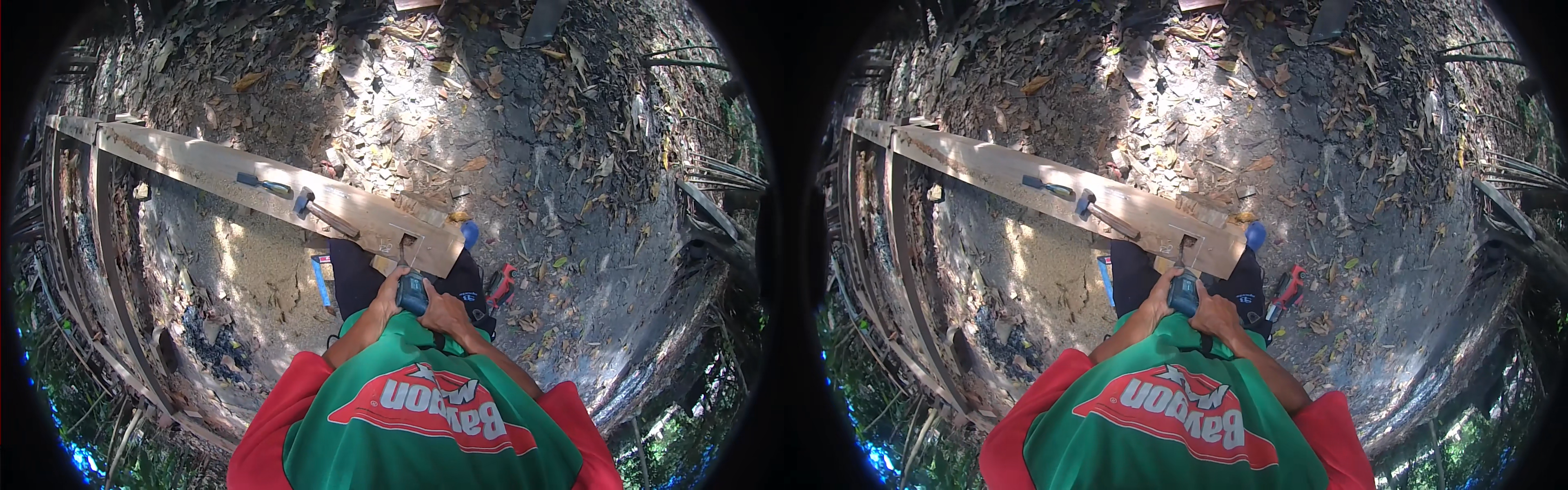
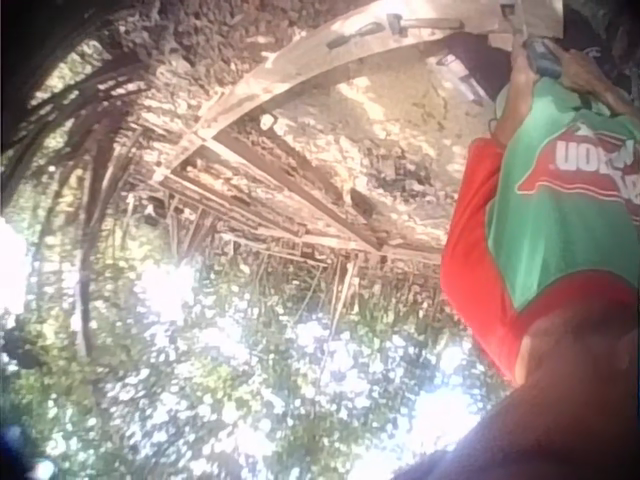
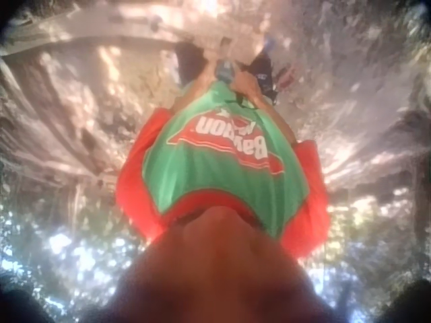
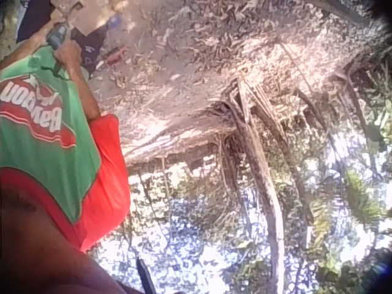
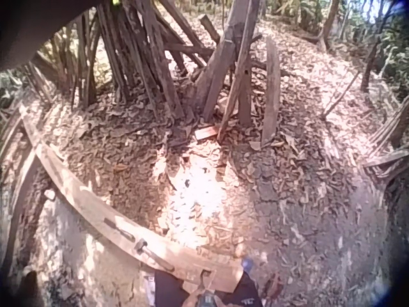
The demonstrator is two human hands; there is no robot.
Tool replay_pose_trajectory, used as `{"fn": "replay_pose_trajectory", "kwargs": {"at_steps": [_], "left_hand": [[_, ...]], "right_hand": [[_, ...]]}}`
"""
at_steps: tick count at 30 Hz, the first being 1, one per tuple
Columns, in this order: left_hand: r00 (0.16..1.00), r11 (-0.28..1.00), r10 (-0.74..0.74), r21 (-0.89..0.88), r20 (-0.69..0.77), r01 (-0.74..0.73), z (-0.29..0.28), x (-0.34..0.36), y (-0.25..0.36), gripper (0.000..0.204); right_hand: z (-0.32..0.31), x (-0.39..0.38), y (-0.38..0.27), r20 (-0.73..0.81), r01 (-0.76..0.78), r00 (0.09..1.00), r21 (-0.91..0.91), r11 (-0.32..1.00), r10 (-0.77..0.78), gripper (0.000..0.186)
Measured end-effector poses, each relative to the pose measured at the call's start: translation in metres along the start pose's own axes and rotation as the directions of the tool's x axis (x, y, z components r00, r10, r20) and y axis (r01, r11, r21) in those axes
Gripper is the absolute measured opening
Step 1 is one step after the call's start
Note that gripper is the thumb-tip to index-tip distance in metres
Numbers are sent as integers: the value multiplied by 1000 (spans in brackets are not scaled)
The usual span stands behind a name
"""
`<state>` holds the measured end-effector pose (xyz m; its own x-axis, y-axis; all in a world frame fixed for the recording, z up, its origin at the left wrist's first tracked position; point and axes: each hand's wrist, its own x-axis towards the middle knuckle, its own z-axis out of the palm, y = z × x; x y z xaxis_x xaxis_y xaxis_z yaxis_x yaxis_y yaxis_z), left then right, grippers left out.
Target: The person carves a hole into a wooden beam using a chisel and hammer, then uses a power drill to deepen the hole.
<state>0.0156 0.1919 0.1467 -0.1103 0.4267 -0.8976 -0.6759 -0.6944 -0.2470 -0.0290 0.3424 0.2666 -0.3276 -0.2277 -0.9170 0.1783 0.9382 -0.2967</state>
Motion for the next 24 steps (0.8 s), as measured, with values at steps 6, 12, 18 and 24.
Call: {"fn": "replay_pose_trajectory", "kwargs": {"at_steps": [6,12,18,24], "left_hand": [[1000,999,10,51,-18,-9,-4,4,-1,25],[1000,997,10,74,-19,-9,-2,0,5,26],[1000,994,-12,107,-10,13,0,7,6,25],[998,988,-10,153,-63,19,6,2,6,25]], "right_hand": [[3,-8,-2,-12,-50,999,103,993,52,103],[3,0,-4,-1,-31,1000,37,999,31,102],[4,-2,0,-29,-28,999,66,997,30,100],[5,-6,-1,-3,-54,998,82,995,55,99]]}}
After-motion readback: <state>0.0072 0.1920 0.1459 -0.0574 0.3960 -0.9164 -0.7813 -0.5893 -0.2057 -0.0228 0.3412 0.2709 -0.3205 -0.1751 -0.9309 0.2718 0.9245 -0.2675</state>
